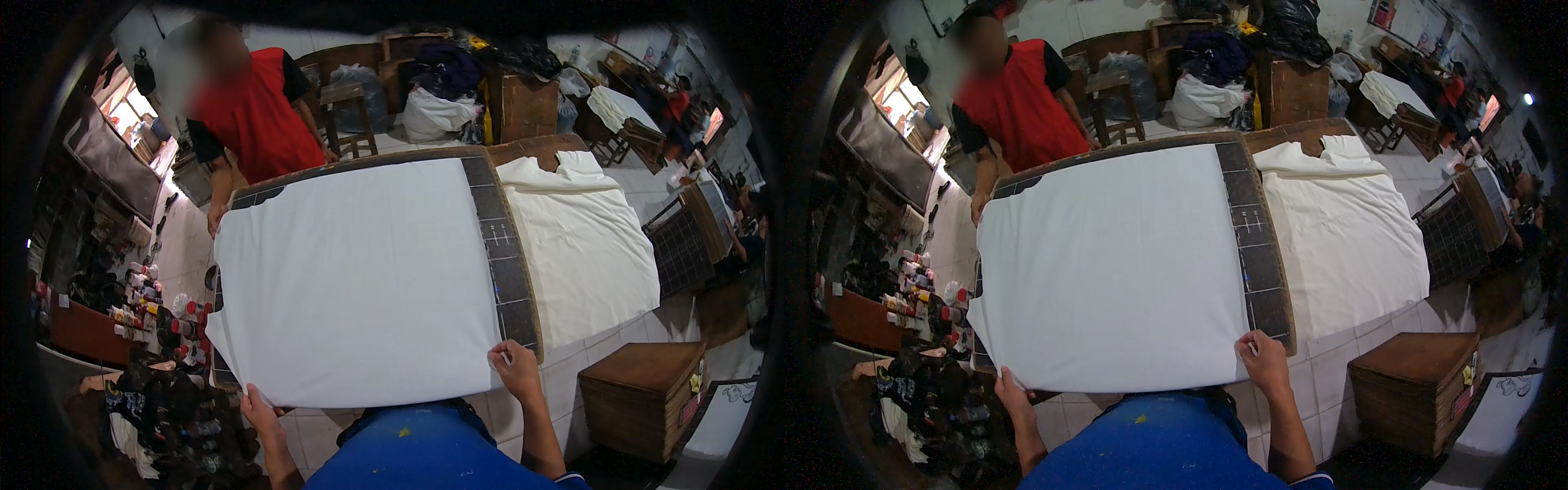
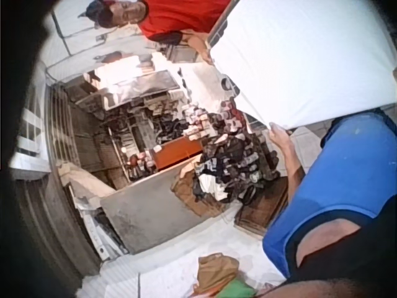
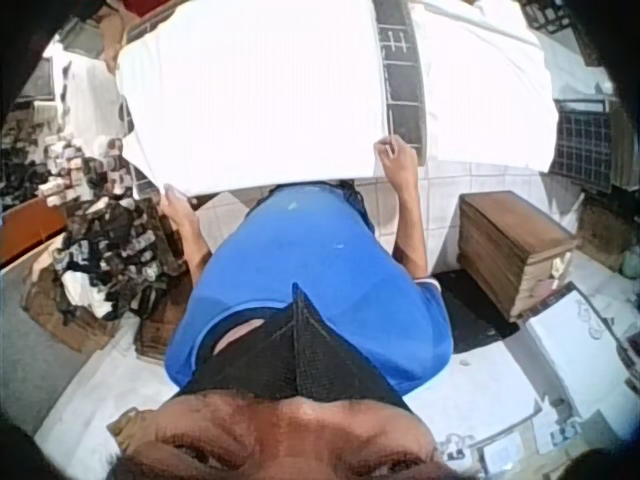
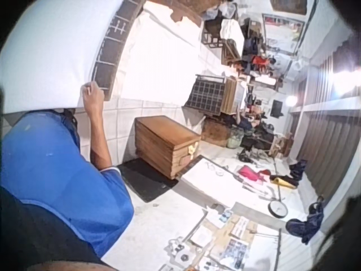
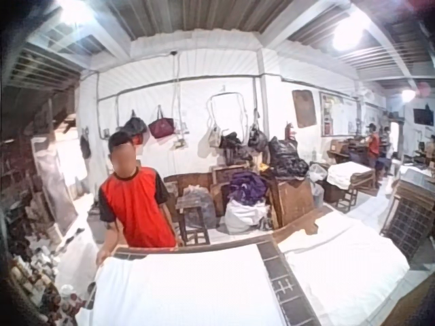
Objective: The person repeatedly places white fabric onto a rectangular screen printing frame, smooths it with both hands, then lifts the frame to remove the fabric and resets it. This cycle repeats multiple times. A coworker in a red shirt is visible nearby handling cardboard pieces.
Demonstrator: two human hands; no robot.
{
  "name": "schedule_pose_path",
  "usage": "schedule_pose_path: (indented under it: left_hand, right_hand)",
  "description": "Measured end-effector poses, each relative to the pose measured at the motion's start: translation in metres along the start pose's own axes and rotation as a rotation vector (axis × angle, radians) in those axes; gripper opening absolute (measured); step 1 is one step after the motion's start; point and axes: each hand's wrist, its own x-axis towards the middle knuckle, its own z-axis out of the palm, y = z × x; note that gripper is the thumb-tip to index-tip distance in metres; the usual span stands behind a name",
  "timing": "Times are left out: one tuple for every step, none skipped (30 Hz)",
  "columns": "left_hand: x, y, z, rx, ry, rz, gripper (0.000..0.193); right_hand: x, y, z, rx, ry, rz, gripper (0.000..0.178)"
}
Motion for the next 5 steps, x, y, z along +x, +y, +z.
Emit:
schedule_pose_path:
  left_hand:
    - [0.0005,-0.0011,0.0002,0.017,0.002,-0.001,0.034]
    - [0.0007,-0.0021,-0.0001,0.023,0.006,-0.003,0.034]
    - [0.0004,-0.0028,-0.0012,0.030,0.010,-0.005,0.034]
    - [0.0004,-0.0029,-0.0018,0.045,0.002,-0.007,0.034]
    - [0.0004,-0.0029,-0.0024,0.054,-0.004,-0.008,0.034]
  right_hand:
    - [0.0000,-0.0006,0.0000,-0.009,-0.001,-0.002,0.019]
    - [0.0002,-0.0014,-0.0003,-0.017,-0.002,0.005,0.020]
    - [0.0000,-0.0022,-0.0008,-0.041,-0.014,0.013,0.020]
    - [0.0003,-0.0032,-0.0016,-0.063,-0.025,0.029,0.020]
    - [0.0008,-0.0044,-0.0024,-0.085,-0.036,0.052,0.020]
